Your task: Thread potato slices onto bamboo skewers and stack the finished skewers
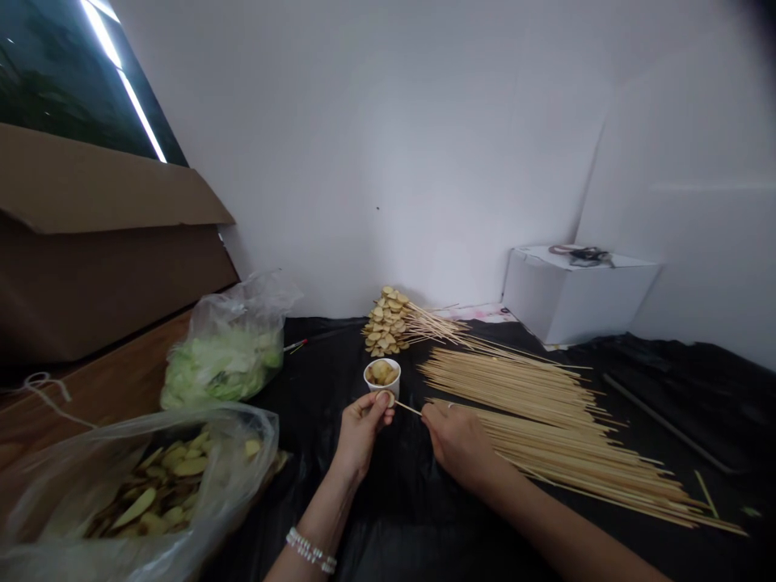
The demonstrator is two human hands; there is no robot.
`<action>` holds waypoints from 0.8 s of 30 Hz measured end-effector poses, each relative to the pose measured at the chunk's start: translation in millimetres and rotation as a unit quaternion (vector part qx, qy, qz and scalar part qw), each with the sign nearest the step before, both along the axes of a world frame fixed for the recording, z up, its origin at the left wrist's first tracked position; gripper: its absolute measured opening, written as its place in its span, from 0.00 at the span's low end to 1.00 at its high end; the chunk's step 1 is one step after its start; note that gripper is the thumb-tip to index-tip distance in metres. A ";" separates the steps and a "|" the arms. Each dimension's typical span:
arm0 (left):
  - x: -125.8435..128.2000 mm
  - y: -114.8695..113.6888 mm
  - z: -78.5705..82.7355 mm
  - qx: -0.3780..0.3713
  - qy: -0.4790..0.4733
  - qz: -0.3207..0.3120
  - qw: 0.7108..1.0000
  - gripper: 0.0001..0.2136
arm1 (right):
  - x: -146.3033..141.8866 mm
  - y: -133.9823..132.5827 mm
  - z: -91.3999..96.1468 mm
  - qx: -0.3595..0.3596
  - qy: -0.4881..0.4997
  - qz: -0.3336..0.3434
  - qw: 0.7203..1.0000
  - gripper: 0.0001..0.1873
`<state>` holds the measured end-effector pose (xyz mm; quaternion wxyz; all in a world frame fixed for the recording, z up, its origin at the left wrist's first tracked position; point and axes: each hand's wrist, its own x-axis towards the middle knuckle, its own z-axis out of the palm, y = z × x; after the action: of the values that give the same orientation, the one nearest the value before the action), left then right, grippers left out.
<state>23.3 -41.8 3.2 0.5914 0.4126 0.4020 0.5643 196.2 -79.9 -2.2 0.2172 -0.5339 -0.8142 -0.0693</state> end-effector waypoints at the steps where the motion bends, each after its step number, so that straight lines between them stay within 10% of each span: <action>1: 0.2 -0.2 0.0 -0.002 0.001 0.000 1.000 0.14 | -0.4 -0.4 -0.1 -0.007 0.002 -0.003 1.000 0.11; 24: 2.6 -2.5 -1.2 -0.018 0.008 -0.029 0.999 0.15 | 1.9 4.7 -1.9 -0.049 0.026 0.010 0.998 0.12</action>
<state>26.0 -44.2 2.0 0.6117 0.4178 0.4048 0.5360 198.1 -75.1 -4.1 0.2124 -0.5376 -0.8159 -0.0132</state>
